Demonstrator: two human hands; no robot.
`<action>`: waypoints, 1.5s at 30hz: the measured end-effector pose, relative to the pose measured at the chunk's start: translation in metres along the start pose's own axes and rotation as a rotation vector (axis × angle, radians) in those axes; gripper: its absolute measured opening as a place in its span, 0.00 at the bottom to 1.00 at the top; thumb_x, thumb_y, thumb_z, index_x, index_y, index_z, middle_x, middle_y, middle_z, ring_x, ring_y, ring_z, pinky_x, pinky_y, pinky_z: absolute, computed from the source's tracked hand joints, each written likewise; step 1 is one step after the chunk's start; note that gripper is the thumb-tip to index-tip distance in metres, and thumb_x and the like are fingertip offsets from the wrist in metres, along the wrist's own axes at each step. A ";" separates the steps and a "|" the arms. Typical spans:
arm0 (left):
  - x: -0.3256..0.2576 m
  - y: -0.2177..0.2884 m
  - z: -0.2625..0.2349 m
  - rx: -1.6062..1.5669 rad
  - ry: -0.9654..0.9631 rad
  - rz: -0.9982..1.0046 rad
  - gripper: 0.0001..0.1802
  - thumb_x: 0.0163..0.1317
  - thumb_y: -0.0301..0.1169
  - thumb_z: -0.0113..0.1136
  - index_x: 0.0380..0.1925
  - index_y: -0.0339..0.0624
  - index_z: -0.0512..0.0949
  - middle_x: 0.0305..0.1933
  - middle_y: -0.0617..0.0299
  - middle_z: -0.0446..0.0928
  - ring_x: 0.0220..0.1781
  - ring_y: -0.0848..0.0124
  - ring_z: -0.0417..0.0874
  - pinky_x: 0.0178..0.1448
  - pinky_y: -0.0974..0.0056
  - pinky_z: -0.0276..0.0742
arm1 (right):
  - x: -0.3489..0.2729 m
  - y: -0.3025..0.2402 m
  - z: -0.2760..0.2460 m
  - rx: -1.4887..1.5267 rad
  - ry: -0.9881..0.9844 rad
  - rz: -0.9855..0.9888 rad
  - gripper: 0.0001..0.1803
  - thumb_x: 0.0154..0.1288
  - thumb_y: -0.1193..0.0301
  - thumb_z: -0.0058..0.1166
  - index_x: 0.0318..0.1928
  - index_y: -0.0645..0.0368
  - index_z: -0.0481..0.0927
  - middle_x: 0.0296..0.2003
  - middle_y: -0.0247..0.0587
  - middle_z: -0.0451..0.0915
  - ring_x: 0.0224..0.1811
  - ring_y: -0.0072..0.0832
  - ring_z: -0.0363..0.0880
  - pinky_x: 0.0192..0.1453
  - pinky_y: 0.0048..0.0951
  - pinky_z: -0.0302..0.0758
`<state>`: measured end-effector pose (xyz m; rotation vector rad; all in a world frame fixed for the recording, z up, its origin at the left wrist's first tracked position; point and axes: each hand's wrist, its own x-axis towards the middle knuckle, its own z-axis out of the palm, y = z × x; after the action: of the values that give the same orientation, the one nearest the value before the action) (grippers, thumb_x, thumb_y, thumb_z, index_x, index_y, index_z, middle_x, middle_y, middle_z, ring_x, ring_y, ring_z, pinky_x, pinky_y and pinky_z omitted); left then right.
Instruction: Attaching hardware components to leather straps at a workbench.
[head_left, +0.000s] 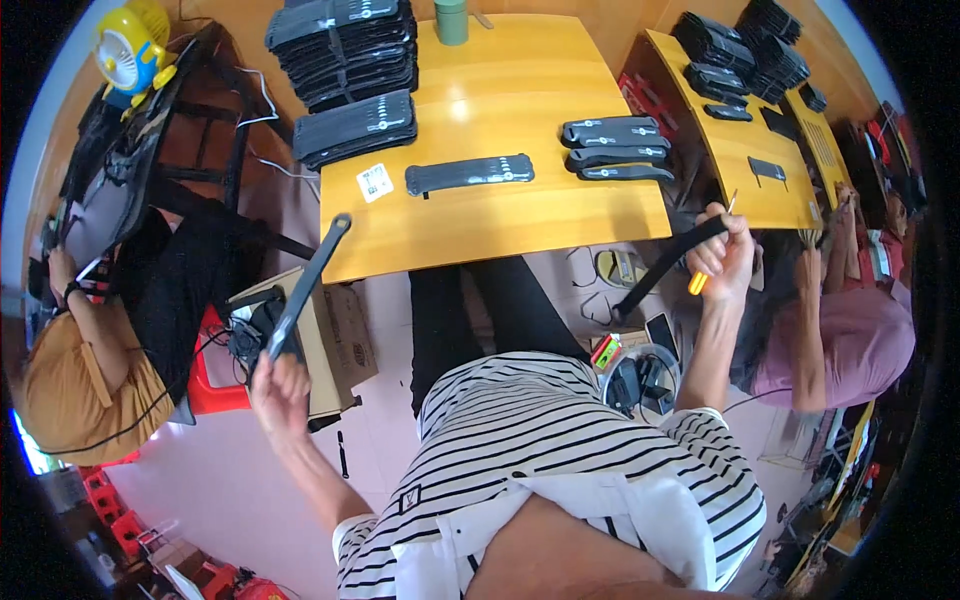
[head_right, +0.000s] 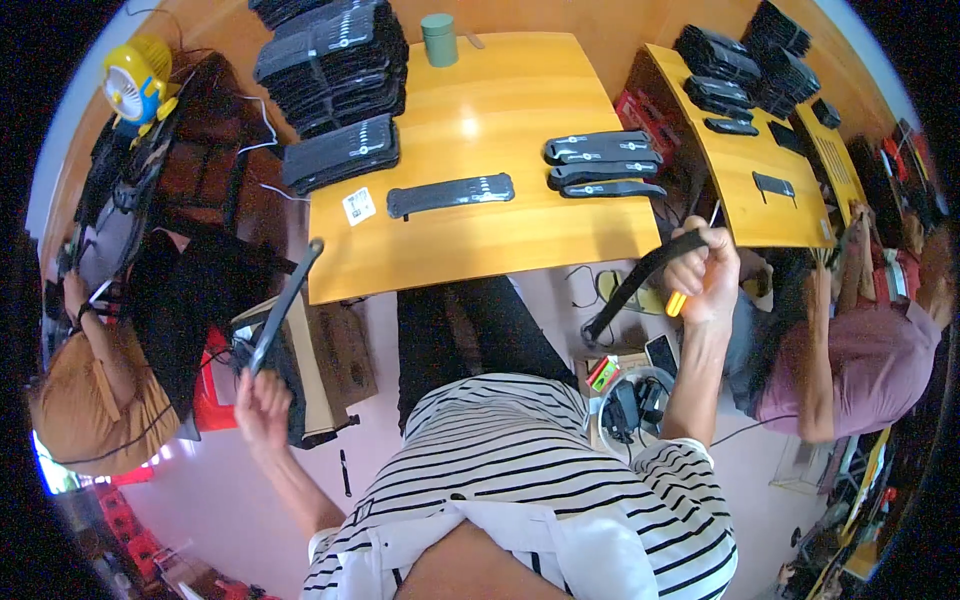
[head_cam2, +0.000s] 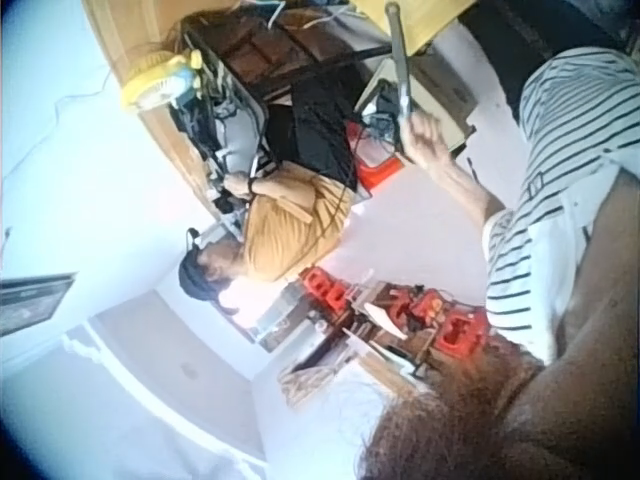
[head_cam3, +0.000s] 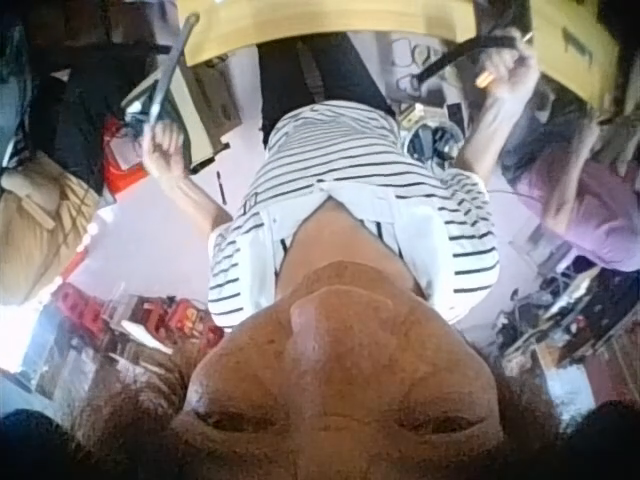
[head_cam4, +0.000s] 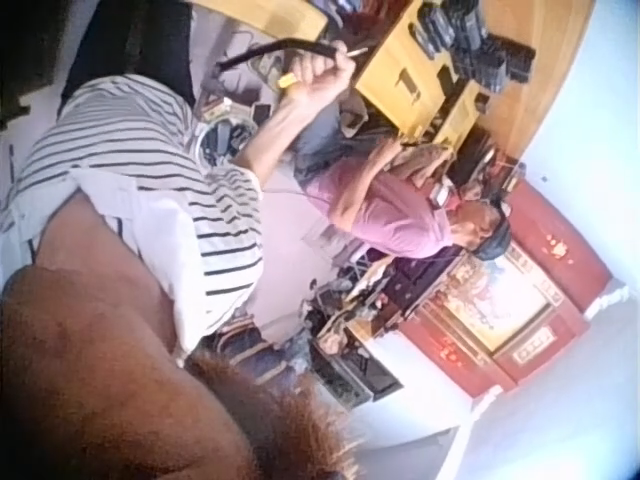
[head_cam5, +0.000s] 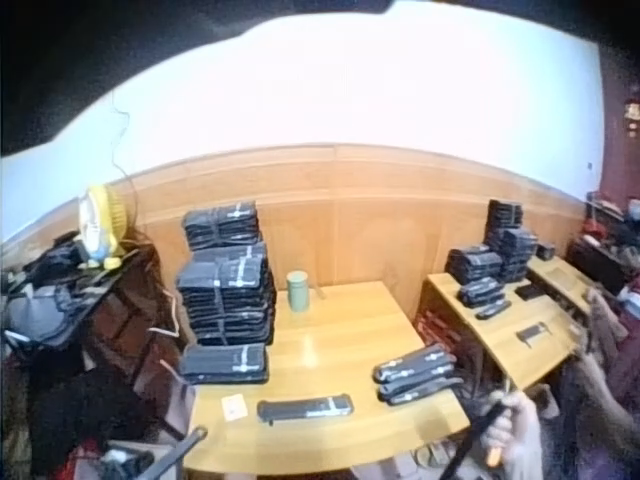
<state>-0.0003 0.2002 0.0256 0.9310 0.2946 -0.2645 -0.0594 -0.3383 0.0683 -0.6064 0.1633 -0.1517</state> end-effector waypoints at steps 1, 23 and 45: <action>0.006 -0.009 0.007 -0.022 -0.028 -0.029 0.21 0.64 0.43 0.46 0.15 0.47 0.62 0.13 0.74 0.51 0.15 0.81 0.50 0.20 0.72 0.45 | 0.000 0.007 0.008 -0.061 0.051 0.015 0.12 0.57 0.70 0.42 0.18 0.51 0.60 0.11 0.27 0.57 0.05 0.16 0.46 0.07 0.18 0.46; 0.102 -0.129 0.042 0.616 0.058 -0.473 0.48 0.55 0.70 0.29 0.40 0.29 0.73 0.27 0.47 0.79 0.23 0.65 0.81 0.26 0.70 0.76 | 0.003 0.044 0.010 -0.797 0.097 0.113 0.13 0.51 0.73 0.46 0.13 0.60 0.64 0.11 0.32 0.63 0.08 0.14 0.55 0.11 0.16 0.51; 0.053 -0.159 0.172 0.135 -0.163 -0.080 0.16 0.67 0.36 0.44 0.41 0.34 0.74 0.29 0.61 0.77 0.21 0.78 0.76 0.22 0.75 0.70 | 0.018 0.128 0.043 -1.333 -0.127 0.172 0.11 0.54 0.70 0.56 0.37 0.63 0.78 0.18 0.32 0.70 0.21 0.16 0.66 0.27 0.22 0.65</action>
<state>0.0162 -0.0360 -0.0153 1.0254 0.1654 -0.4362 -0.0213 -0.2137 0.0274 -1.9174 0.1801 0.1979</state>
